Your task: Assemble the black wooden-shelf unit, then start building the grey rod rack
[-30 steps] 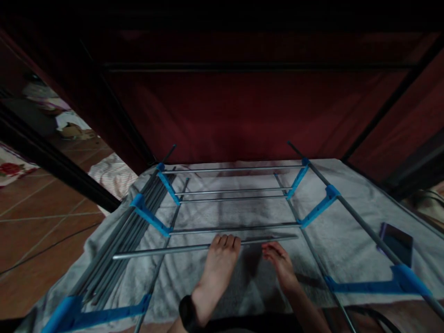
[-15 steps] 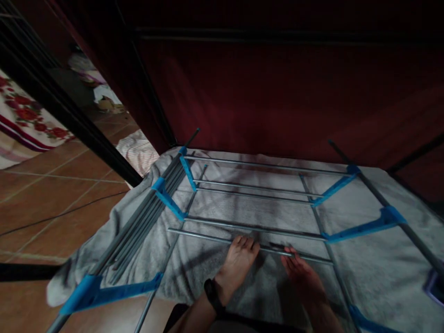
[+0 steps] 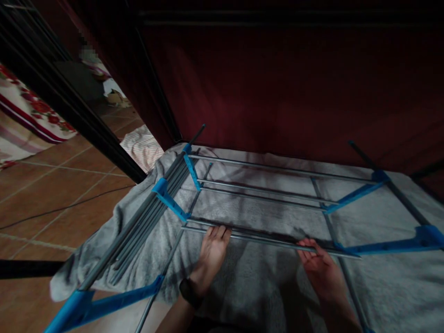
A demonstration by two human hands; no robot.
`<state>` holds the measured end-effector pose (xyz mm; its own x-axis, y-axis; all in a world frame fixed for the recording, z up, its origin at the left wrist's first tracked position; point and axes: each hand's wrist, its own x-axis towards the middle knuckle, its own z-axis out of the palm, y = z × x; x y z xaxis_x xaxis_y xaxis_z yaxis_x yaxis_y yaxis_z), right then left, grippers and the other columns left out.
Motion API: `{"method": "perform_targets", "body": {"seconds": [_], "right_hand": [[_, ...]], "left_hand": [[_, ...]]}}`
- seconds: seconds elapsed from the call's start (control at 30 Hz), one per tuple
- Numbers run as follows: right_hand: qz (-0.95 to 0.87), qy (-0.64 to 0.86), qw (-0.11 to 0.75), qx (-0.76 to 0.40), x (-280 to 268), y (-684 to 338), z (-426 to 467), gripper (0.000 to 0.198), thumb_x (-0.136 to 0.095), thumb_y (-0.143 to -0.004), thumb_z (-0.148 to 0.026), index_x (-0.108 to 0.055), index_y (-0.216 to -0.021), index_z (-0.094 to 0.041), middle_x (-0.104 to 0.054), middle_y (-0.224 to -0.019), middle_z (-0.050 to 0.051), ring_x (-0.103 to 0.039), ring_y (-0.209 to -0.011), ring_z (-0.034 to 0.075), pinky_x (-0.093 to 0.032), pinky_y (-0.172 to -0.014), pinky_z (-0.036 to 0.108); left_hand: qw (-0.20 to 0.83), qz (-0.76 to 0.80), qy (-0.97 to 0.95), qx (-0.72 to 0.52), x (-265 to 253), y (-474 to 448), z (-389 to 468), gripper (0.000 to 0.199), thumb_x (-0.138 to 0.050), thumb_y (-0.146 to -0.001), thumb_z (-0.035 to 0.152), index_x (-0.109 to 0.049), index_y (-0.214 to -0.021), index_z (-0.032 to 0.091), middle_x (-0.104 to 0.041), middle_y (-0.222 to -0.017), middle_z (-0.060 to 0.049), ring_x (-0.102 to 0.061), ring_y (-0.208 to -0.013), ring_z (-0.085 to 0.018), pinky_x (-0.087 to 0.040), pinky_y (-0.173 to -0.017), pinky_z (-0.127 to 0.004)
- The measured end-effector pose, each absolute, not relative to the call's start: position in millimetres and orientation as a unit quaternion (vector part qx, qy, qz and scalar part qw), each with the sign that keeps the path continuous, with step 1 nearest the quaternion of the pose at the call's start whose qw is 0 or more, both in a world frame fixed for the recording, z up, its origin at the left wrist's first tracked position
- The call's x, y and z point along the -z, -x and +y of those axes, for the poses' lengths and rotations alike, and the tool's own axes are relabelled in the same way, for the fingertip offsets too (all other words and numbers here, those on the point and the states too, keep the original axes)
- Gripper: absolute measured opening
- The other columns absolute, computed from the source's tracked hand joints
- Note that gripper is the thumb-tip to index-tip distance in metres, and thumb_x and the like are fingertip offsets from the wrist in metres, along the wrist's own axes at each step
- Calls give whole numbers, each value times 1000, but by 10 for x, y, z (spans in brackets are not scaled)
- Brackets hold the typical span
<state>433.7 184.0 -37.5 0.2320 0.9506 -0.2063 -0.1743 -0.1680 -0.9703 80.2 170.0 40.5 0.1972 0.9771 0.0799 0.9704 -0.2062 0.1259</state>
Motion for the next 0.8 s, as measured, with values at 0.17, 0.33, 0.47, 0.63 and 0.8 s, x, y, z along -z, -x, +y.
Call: {"method": "perform_targets", "body": {"seconds": [0.17,0.33,0.47,0.63,0.8], "right_hand": [[-148,517,588,-604,193,-4151,1955,19,-67,-79,-39,-69,-94,-27,-73,-107,4,-68,-110,19,-54,-103,40],[-154,488,606,-610,48,-3954,1997,14,-68,-81,-35,-71,-91,-25,-73,-98,6,-69,-103,19,-57,-95,36],[-103,451,621,-633,-22,-3812,2046,13,-73,-77,-30,-72,-89,-26,-74,-95,2,-69,-99,16,-56,-95,30],[-76,408,612,-673,-101,-3583,2135,11,-73,-78,-25,-72,-88,-21,-74,-95,3,-69,-100,17,-56,-99,35],[-45,404,610,-680,-155,-3697,2364,12,-66,-78,-13,-71,-88,-18,-74,-94,5,-71,-94,18,-57,-98,39]], "left_hand": [[13,637,-766,-83,-540,-744,1872,34,-41,-94,8,-64,-115,19,-67,-109,-6,-59,-100,-21,-44,-99,-39],[-4,629,-772,-86,-511,-763,2064,35,-42,-92,7,-66,-115,20,-69,-107,-6,-60,-99,-22,-43,-100,-40],[-28,623,-775,-100,-471,-716,2193,36,-43,-92,7,-67,-116,17,-70,-106,-8,-60,-99,-25,-42,-99,-41],[-58,633,-765,-104,-405,-573,2249,40,-44,-88,4,-68,-118,15,-71,-108,-11,-59,-103,-28,-41,-97,-43],[-57,626,-772,-98,-324,-539,2274,41,-44,-90,6,-67,-123,15,-71,-108,-13,-60,-104,-29,-41,-98,-44]]}}
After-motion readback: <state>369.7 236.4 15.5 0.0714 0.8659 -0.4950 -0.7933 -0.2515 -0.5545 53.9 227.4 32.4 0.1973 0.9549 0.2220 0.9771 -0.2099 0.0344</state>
